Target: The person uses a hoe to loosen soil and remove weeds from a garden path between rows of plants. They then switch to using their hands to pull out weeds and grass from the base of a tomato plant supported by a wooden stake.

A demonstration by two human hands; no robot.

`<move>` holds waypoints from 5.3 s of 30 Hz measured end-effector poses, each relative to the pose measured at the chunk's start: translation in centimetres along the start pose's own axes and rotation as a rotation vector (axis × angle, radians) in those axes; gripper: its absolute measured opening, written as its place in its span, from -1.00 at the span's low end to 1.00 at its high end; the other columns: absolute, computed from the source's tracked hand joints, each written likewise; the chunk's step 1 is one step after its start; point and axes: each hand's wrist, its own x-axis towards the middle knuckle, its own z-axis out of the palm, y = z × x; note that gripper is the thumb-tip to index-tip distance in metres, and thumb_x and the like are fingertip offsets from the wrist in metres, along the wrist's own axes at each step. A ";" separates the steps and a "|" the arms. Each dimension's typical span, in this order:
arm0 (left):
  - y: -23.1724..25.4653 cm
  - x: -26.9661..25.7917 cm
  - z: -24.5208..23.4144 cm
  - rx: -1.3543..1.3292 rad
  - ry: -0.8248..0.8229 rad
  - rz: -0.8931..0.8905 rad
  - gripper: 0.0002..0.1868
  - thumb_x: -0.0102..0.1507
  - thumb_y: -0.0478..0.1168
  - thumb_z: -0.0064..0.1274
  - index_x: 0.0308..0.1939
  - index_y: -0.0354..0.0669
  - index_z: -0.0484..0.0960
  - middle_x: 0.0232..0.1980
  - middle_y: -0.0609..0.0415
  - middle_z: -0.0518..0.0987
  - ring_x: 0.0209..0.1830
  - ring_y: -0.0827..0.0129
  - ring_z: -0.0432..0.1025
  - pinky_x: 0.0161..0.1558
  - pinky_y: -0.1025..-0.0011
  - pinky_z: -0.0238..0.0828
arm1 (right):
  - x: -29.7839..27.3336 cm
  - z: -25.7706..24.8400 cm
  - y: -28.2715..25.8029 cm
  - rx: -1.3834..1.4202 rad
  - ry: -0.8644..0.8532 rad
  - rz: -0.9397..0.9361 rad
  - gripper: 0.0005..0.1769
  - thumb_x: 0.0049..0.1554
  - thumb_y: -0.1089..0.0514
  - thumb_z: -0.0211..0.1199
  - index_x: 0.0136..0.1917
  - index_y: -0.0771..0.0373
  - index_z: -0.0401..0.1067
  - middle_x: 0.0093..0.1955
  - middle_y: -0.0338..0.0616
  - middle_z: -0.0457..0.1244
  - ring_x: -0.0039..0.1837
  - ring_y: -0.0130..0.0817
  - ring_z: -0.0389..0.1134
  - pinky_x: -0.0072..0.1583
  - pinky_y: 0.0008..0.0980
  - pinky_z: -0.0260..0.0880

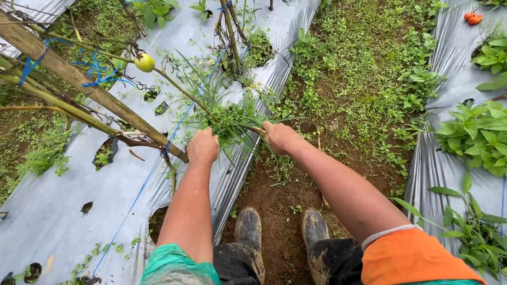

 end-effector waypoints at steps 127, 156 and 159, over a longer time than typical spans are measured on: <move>-4.9 10.6 7.1 -0.153 0.078 -0.088 -0.60 0.24 -0.22 -0.03 0.06 -0.31 0.72 -0.05 -0.23 0.69 0.07 -0.12 0.58 0.03 -0.10 0.60 | 4.1 -3.0 -5.5 0.245 -0.134 0.003 -0.46 0.29 0.01 -0.10 0.44 0.22 0.36 0.23 0.27 0.34 0.28 0.14 0.39 0.29 0.08 0.40; -4.4 10.2 5.9 -0.232 0.046 -0.136 -0.66 0.24 -0.25 0.01 -0.01 -0.40 0.72 -0.07 -0.31 0.69 0.03 -0.17 0.59 0.05 -0.04 0.61 | 9.1 0.6 -5.4 0.317 -0.099 0.007 -0.61 0.30 -0.04 0.03 0.28 0.01 0.54 0.30 0.02 0.36 -0.03 -0.19 0.43 0.15 -0.16 0.47; -4.0 9.5 4.8 -0.251 0.044 -0.116 -0.69 0.26 -0.30 0.00 -0.08 -0.50 0.73 -0.19 -0.35 0.68 -0.07 -0.19 0.61 -0.03 -0.03 0.66 | 9.4 1.4 -5.9 0.263 -0.093 -0.011 -0.59 0.26 -0.04 0.04 0.22 0.09 0.58 0.20 0.08 0.40 0.20 0.10 0.43 0.20 0.01 0.46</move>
